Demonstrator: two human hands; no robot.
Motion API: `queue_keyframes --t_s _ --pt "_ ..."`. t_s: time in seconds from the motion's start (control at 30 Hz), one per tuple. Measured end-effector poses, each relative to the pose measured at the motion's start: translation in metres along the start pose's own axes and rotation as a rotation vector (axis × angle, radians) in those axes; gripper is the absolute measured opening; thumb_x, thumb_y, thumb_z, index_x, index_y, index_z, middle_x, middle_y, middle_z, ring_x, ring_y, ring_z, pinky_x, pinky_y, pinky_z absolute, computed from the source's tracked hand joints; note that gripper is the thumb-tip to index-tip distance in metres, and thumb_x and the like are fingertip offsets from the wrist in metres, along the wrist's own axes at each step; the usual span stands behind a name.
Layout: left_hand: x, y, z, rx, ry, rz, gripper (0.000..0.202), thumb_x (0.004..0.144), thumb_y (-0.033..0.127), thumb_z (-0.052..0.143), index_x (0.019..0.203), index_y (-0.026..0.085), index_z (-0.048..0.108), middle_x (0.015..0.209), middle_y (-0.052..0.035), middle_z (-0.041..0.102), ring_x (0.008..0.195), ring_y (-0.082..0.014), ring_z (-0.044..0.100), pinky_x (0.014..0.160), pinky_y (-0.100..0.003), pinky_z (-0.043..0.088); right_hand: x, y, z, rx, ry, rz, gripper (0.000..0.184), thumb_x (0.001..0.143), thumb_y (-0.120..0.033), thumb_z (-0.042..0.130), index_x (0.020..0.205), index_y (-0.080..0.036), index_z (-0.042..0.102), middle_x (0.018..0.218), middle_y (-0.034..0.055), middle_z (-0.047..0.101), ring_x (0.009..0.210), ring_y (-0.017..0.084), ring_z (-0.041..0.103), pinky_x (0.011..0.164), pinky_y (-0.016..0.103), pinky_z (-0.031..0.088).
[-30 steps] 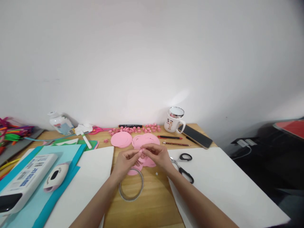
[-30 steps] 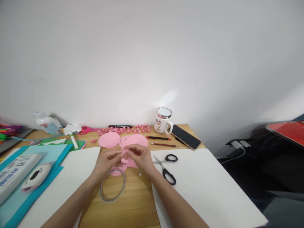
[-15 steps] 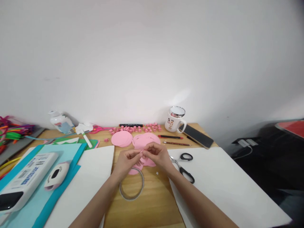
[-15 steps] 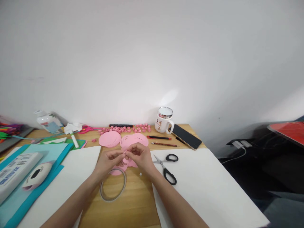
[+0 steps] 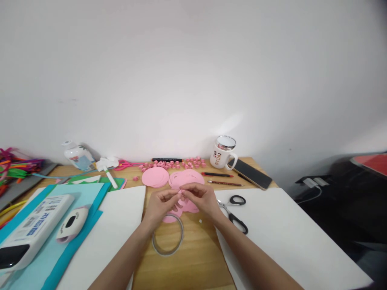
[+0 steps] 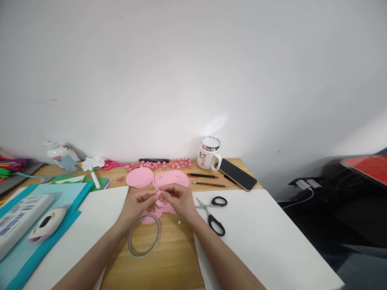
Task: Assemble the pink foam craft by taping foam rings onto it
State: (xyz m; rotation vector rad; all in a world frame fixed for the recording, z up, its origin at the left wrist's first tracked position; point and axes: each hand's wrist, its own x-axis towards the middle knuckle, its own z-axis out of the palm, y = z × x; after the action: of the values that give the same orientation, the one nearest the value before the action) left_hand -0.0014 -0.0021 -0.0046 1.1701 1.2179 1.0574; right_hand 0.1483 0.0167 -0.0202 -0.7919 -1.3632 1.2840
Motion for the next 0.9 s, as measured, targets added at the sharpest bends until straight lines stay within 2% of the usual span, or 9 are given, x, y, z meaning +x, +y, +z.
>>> queue_keyframes --t_s 0.47,0.7,0.9 --pt "-0.0012 0.0036 0.0012 0.017 0.024 0.027 0.025 0.061 0.033 0.070 0.075 0.012 0.072 0.053 -0.0018 0.063 0.041 -0.0069 0.049 0.041 -0.017 0.039 -0.0012 0.0008 -0.0003 -0.016 -0.023 -0.024 0.012 0.070 -0.027 0.066 0.071 -0.017 0.059 0.060 0.0003 0.060 0.055 0.012 0.056 0.055 0.025 0.047" --pt "-0.0012 0.0017 0.0001 0.047 0.029 0.020 0.029 0.062 0.038 0.069 0.076 0.013 0.072 0.048 -0.0014 0.062 0.041 -0.0093 0.051 0.042 -0.019 0.040 -0.0013 0.0041 -0.0009 -0.036 0.033 0.050 0.023 0.058 -0.027 0.073 0.073 -0.017 0.058 0.064 -0.0007 0.059 0.055 0.011 0.056 0.053 0.024 0.047" --pt "-0.0007 0.0009 -0.0012 0.055 0.004 -0.008 0.029 0.063 0.038 0.069 0.076 0.013 0.072 0.049 -0.0031 0.064 0.046 -0.0121 0.057 0.042 -0.018 0.038 -0.0010 0.0000 -0.0020 -0.143 0.027 0.010 0.024 0.057 -0.030 0.074 0.070 -0.017 0.058 0.069 0.0006 0.060 0.065 0.014 0.057 0.065 0.028 0.049"
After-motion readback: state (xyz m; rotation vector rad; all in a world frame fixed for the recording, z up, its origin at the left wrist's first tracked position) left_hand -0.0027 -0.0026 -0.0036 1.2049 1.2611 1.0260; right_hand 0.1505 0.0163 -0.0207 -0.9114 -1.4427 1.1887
